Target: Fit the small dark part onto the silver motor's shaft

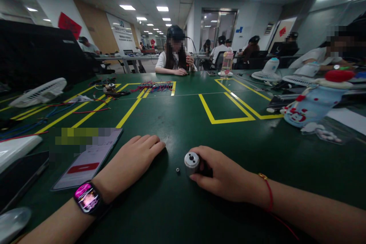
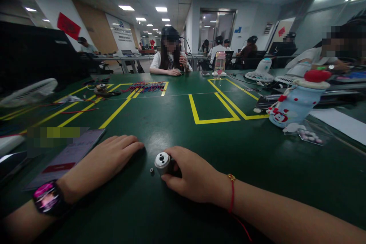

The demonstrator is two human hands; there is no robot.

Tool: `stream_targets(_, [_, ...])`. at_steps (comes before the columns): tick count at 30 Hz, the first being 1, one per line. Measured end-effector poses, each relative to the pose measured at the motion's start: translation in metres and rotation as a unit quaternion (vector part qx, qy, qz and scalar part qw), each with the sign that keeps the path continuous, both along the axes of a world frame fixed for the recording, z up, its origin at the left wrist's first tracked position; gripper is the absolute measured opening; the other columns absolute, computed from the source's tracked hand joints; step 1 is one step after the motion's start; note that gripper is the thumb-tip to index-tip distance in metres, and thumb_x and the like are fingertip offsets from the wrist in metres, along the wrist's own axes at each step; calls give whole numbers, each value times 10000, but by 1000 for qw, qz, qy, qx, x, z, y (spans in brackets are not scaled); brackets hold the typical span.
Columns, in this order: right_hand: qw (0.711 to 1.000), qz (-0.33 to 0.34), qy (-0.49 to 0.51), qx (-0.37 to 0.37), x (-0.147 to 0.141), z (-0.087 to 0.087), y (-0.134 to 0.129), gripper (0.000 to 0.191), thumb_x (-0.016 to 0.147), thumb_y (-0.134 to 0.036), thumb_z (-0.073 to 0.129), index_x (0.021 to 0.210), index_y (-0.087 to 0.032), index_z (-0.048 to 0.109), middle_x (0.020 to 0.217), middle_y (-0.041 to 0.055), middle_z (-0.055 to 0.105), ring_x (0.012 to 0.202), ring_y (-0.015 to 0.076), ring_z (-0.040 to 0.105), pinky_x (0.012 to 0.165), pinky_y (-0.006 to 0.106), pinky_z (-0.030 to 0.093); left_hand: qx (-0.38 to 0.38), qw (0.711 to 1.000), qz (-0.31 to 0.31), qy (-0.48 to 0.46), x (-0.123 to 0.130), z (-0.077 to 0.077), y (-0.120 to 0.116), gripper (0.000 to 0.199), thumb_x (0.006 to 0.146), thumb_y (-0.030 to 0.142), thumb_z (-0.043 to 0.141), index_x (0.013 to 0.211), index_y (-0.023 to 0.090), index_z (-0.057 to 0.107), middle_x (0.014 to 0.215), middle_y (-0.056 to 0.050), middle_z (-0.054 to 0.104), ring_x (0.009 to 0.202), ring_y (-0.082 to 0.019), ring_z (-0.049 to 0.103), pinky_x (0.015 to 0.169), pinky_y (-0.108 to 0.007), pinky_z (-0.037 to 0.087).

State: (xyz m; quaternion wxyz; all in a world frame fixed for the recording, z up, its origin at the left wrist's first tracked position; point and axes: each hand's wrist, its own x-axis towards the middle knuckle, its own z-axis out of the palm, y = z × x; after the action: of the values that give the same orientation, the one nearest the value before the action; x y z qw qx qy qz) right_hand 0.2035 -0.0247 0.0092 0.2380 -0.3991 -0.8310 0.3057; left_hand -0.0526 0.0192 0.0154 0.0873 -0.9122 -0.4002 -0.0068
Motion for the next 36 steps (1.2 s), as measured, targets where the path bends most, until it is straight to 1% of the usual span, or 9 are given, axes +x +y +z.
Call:
stream_targets(4, [1000,1,1,7,0,0,-1,340,782,-182,651,1104,-189,541,981,31,589,798,155,529,703,285,445,-26,999,-19,-27,8,1,-9,270,933,149,439,1164,242,544,1066,-60,587,911,-243,561,824,-432,437])
stream_targets(7, [1000,5,4,15,0,-1,0,341,777,-168,651,1100,-187,543,977,32,588,803,159,524,708,288,438,-79,993,-35,-75,16,2,-17,228,963,253,409,1138,251,556,1046,-51,588,912,-231,559,821,-419,443])
stream_targets(10, [1000,7,7,17,0,-2,1,335,779,-160,643,1097,-184,543,956,32,585,792,159,520,699,288,433,-128,983,-49,-122,21,4,-24,216,941,326,468,1115,246,567,1060,-51,584,939,-228,554,833,-404,450])
stream_targets(14, [1000,7,8,16,0,-2,1,321,782,-164,638,1088,-187,542,955,33,579,786,160,516,691,289,431,-155,972,-46,-169,24,1,-26,205,899,280,547,1098,244,583,1078,-55,582,965,-230,544,837,-391,457])
stream_targets(19, [1000,7,6,10,-1,-1,1,297,783,-159,636,1064,-184,544,941,31,577,776,157,514,682,284,429,-181,956,-33,-229,25,-6,-23,159,914,200,518,1030,255,612,1048,-34,589,962,-208,544,834,-365,462])
stream_targets(23, [1000,9,8,16,-1,-2,2,316,782,-156,639,1081,-182,539,950,26,577,790,155,514,697,283,427,-200,941,-25,-273,27,-5,-21,144,918,193,517,978,257,630,1000,-17,597,940,-189,556,825,-337,466])
stream_targets(26, [1000,11,9,22,-1,-3,1,327,781,-160,639,1090,-182,536,954,26,576,791,157,511,700,286,425,-196,926,-11,-323,30,1,-21,142,924,196,511,980,254,628,1001,-9,597,928,-173,565,819,-315,471])
stream_targets(30, [1000,11,9,20,-2,-3,1,299,783,-158,633,1064,-188,535,940,23,575,769,152,507,679,280,419,-150,917,-7,-369,37,13,-24,163,921,193,508,1003,250,636,1007,-20,597,931,-179,565,825,-322,478])
stream_targets(36, [999,11,9,37,-3,-2,1,276,775,-151,639,1027,-187,532,883,12,562,734,147,487,649,273,393,-139,927,-34,-346,45,20,-31,199,917,172,504,1018,272,644,994,-15,584,919,-178,559,796,-310,483])
